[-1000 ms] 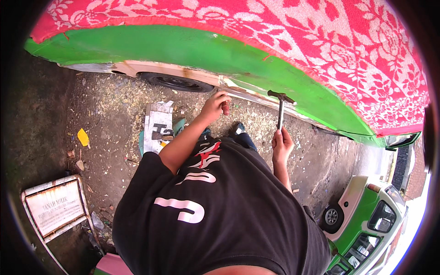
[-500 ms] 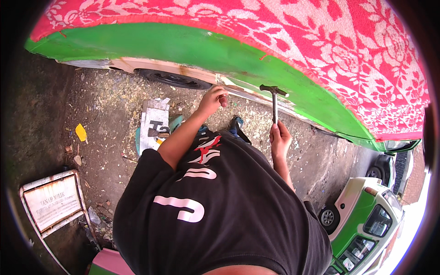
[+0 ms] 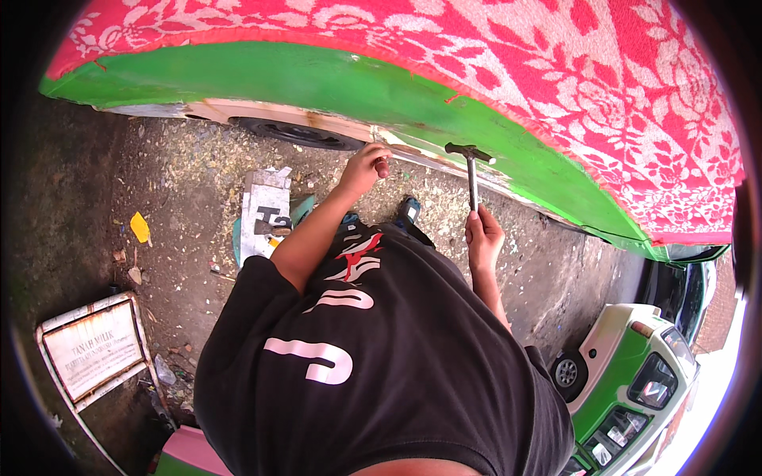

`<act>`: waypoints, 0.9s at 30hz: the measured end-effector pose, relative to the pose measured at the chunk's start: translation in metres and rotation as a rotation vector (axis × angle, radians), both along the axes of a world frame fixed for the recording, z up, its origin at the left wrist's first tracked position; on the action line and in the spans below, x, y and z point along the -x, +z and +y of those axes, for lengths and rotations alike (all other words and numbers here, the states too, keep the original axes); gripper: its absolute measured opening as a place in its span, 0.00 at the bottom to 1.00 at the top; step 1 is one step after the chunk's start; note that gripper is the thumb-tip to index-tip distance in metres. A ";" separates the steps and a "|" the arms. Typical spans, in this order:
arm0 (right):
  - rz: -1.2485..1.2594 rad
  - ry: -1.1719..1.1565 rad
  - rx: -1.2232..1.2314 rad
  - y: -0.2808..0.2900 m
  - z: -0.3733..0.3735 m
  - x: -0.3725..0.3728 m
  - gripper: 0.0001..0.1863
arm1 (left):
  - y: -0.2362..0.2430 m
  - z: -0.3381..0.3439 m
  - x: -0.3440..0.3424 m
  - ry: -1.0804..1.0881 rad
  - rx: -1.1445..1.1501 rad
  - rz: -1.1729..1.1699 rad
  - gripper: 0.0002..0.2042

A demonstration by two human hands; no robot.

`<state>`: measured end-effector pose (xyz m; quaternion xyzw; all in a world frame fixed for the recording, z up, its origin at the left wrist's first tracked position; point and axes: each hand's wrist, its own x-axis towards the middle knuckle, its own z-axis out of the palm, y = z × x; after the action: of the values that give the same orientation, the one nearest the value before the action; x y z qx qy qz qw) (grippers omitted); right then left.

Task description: The person uses a hammer to repeatedly strike a green-painted metal panel along its edge. The person holds the panel steady with one hand while hammering with the other. The task continues for the duration of the clip without visible completion.

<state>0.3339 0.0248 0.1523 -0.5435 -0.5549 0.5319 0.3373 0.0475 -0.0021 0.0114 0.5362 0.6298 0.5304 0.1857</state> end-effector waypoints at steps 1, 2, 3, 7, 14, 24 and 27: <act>0.001 -0.001 -0.007 0.001 -0.001 0.002 0.15 | -0.001 0.000 0.002 -0.010 -0.015 0.009 0.15; 0.003 0.002 0.009 0.000 -0.001 0.001 0.16 | 0.002 0.002 0.004 -0.020 -0.033 0.018 0.15; 0.005 0.004 0.026 -0.001 -0.001 0.000 0.17 | 0.004 0.001 0.004 -0.030 -0.022 0.002 0.16; -0.021 0.006 0.019 0.000 -0.001 0.001 0.18 | 0.006 0.000 0.008 -0.064 -0.014 0.010 0.16; -0.021 0.010 0.014 0.003 -0.002 0.009 0.15 | 0.011 -0.003 0.007 -0.083 0.008 -0.016 0.14; 0.021 0.019 0.038 0.002 -0.003 0.013 0.16 | 0.002 0.006 0.009 0.011 -0.006 -0.032 0.10; -0.060 0.046 0.018 -0.003 0.000 0.011 0.18 | 0.005 0.009 0.018 0.023 0.105 -0.105 0.08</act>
<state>0.3226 0.0249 0.1498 -0.5494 -0.5723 0.5279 0.3032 0.0291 0.0064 0.0160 0.4898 0.6523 0.5262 0.2400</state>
